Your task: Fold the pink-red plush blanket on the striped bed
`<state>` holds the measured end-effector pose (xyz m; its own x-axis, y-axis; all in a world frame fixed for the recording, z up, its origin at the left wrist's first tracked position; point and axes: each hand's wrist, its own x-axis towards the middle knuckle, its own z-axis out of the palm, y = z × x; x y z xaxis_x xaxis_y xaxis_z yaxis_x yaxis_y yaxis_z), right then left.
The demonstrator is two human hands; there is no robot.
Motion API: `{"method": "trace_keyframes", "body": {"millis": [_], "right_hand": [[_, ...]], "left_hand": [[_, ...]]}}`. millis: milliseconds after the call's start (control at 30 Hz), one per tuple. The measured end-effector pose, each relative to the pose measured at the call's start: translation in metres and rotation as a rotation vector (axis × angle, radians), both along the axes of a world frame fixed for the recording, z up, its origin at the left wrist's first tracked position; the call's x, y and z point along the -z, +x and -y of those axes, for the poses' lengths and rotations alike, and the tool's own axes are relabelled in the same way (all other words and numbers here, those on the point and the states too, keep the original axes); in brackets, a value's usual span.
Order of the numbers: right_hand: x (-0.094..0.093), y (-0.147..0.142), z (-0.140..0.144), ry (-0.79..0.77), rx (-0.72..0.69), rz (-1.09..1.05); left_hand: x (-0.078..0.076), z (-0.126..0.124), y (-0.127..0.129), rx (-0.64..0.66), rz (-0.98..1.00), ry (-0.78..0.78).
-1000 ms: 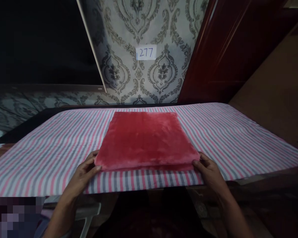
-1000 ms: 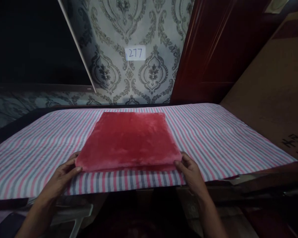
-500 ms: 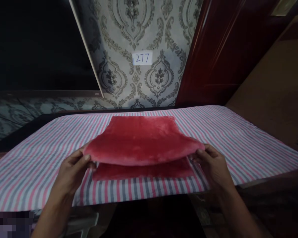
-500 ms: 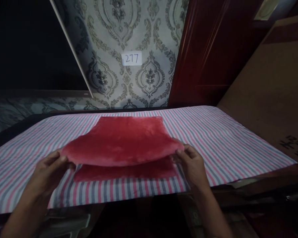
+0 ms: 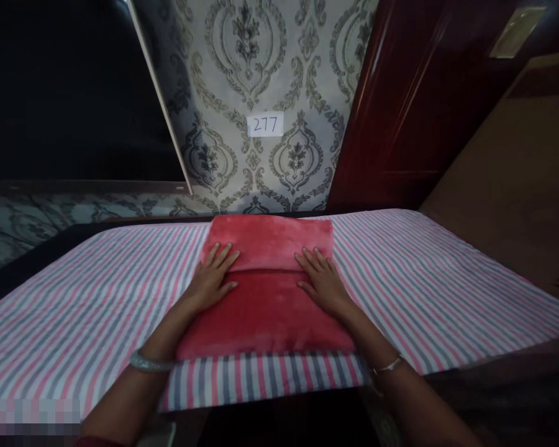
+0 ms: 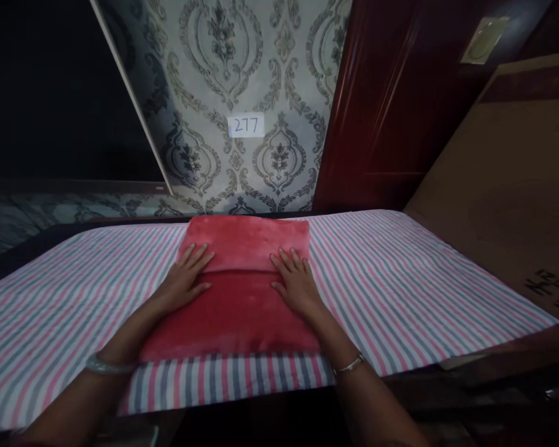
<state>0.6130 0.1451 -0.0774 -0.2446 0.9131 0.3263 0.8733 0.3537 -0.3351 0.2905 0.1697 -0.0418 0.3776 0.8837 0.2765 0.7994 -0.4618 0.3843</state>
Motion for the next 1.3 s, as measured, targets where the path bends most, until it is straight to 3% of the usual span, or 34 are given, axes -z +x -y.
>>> {"method": "trace_keyframes", "body": {"millis": [100,167,267,333,400,467,600,833,967,1167,1300], "right_hand": [[0.014,0.004,-0.001,0.007,0.009,0.04],[0.017,0.012,-0.001,0.043,-0.042,-0.039],[0.021,0.028,0.004,0.144,-0.091,-0.3],[0.026,0.039,0.011,0.225,0.064,-0.514],[0.032,0.048,0.018,0.193,0.278,-0.627],[0.037,0.052,0.022,0.066,0.38,-0.622],[0.04,0.048,0.025,-0.011,0.354,-0.574],[0.033,0.043,0.024,-0.084,0.488,-0.501],[0.034,0.045,0.023,-0.088,0.453,-0.495],[0.039,0.048,0.025,-0.056,0.449,-0.513],[0.039,0.048,0.024,-0.07,0.457,-0.513]], "left_hand": [[0.01,0.002,-0.007,0.048,0.119,-0.043],[0.009,0.005,-0.015,0.071,0.362,-0.086],[0.007,0.012,-0.035,-0.131,0.909,-0.082],[0.012,0.019,-0.05,-0.332,1.079,-0.064],[0.019,0.026,-0.059,-0.428,1.031,-0.115],[0.026,0.031,-0.059,-0.427,0.949,-0.169],[0.03,0.037,-0.046,-0.405,0.887,-0.168],[0.03,0.045,-0.039,-0.424,0.942,-0.226],[0.031,0.049,-0.043,-0.402,1.033,-0.27],[0.028,0.051,-0.053,-0.325,1.44,-0.495],[0.032,0.049,-0.054,-0.351,1.372,-0.511]]}}
